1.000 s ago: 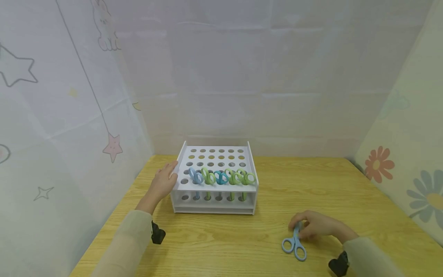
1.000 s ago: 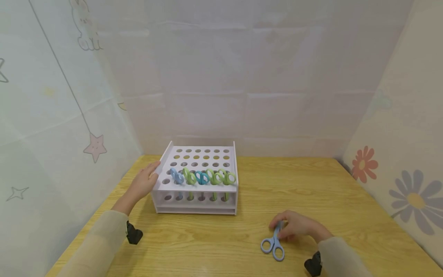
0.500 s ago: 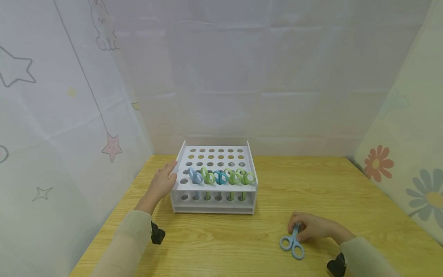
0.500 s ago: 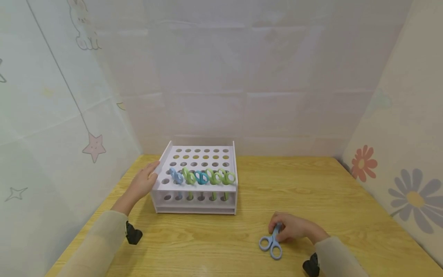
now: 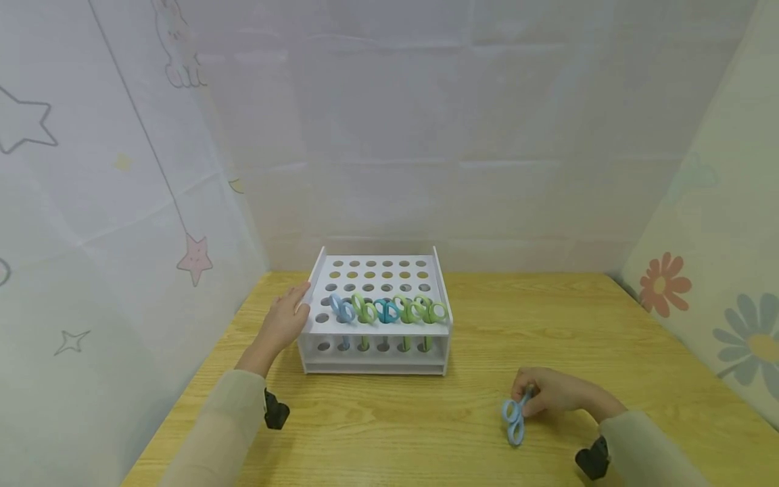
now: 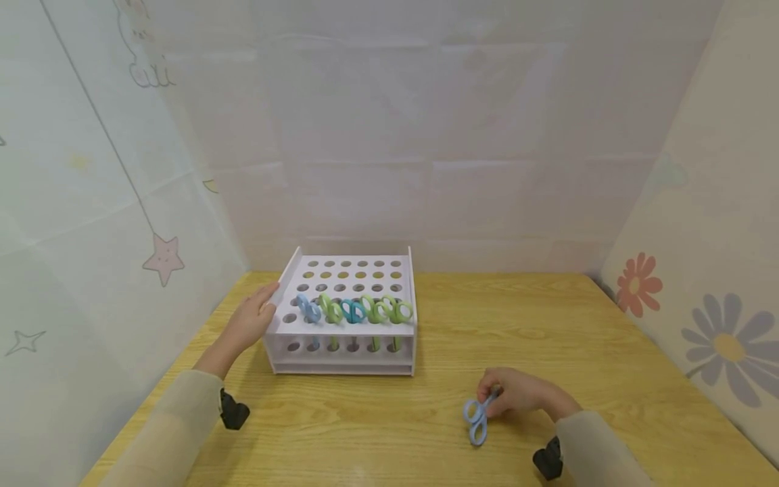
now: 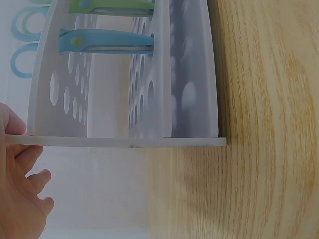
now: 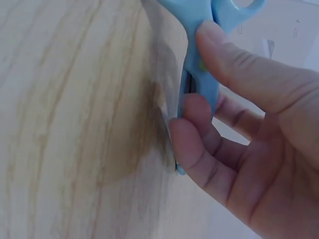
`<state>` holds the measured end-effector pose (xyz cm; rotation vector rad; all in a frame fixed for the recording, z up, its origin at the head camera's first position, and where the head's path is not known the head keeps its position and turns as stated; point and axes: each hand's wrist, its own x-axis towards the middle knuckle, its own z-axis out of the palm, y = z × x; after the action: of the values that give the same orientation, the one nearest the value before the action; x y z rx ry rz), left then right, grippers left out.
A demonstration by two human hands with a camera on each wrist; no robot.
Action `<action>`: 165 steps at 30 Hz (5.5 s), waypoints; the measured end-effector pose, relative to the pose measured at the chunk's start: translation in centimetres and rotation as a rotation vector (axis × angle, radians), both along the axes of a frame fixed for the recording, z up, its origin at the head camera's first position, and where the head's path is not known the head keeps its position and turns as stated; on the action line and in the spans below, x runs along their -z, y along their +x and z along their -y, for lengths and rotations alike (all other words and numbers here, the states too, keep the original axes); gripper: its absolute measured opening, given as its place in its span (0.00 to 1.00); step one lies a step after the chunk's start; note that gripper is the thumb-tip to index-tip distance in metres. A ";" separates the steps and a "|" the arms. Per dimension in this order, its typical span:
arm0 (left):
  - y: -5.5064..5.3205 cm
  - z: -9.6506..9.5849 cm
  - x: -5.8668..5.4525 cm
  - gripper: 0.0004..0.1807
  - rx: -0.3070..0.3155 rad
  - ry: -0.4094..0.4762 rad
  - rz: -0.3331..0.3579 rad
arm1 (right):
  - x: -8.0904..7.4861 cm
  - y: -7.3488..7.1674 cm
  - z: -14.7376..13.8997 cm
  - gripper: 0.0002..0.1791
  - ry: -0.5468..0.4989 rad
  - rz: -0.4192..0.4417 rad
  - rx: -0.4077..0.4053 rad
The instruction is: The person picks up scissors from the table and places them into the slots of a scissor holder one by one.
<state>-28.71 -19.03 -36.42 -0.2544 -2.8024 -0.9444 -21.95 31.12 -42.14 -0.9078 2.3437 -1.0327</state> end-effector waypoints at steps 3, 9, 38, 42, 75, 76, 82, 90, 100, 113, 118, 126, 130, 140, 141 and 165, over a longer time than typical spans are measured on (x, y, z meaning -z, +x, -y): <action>0.0 0.0 0.0 0.29 0.001 0.002 0.001 | -0.1 -0.2 0.0 0.03 -0.009 0.000 -0.015; 0.1 0.1 -0.2 0.29 0.000 0.000 -0.007 | -0.7 -0.3 0.1 0.02 -0.064 0.011 -0.007; 0.2 0.0 -0.1 0.29 0.001 -0.002 -0.006 | -5.4 -0.7 3.9 0.01 -0.231 -0.142 0.023; 0.2 0.0 -0.1 0.29 0.001 0.006 -0.007 | -6.3 -0.9 4.9 0.04 -0.229 -0.137 0.038; 0.4 0.0 -0.2 0.29 0.004 0.001 -0.008 | -9.3 -3.2 8.7 0.14 -0.323 -0.117 0.267; 0.4 0.0 -0.2 0.29 0.004 0.000 -0.009 | -9.5 -3.2 8.8 0.14 -0.329 -0.114 0.273; 0.3 0.0 -0.2 0.29 0.007 0.006 -0.009 | -10.0 -3.4 9.5 0.16 -0.366 -0.103 0.301; 0.2 0.0 -0.2 0.30 0.005 0.006 0.004 | -10.7 -3.7 10.6 0.17 -0.379 -0.111 0.338; 0.2 0.0 -0.2 0.30 -0.004 0.005 0.007 | -11.9 -3.8 12.1 0.14 -0.415 -0.096 0.326; 0.1 0.0 -0.1 0.29 -0.006 0.004 -0.001 | -13.0 -4.1 13.9 0.14 -0.467 -0.076 0.299; 0.2 0.0 -0.2 0.29 0.003 0.000 -0.030 | -13.0 -4.5 14.4 0.18 -0.487 -0.068 0.288; 0.4 -0.1 -0.4 0.28 0.015 0.000 -0.050 | -13.1 -4.9 15.4 0.18 -0.522 -0.045 0.269; 0.3 -0.1 -0.4 0.28 0.014 0.001 -0.042 | -13.3 -4.9 16.0 0.19 -0.541 -0.035 0.271; 0.1 -0.1 -0.3 0.28 0.011 0.003 -0.036 | -13.4 -5.1 17.7 0.17 -0.569 -0.041 0.269; 0.1 -0.1 -0.3 0.28 0.009 0.004 -0.034 | -13.4 -5.1 17.9 0.17 -0.569 -0.042 0.270; 0.2 -0.4 -0.4 0.28 -0.005 0.015 -0.010 | -13.3 -5.4 22.0 0.12 -0.638 -0.037 0.243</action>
<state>-28.47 -18.60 -36.02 -0.2499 -2.7848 -0.9598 -27.31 9.15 -28.83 -0.8594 2.2127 -1.9434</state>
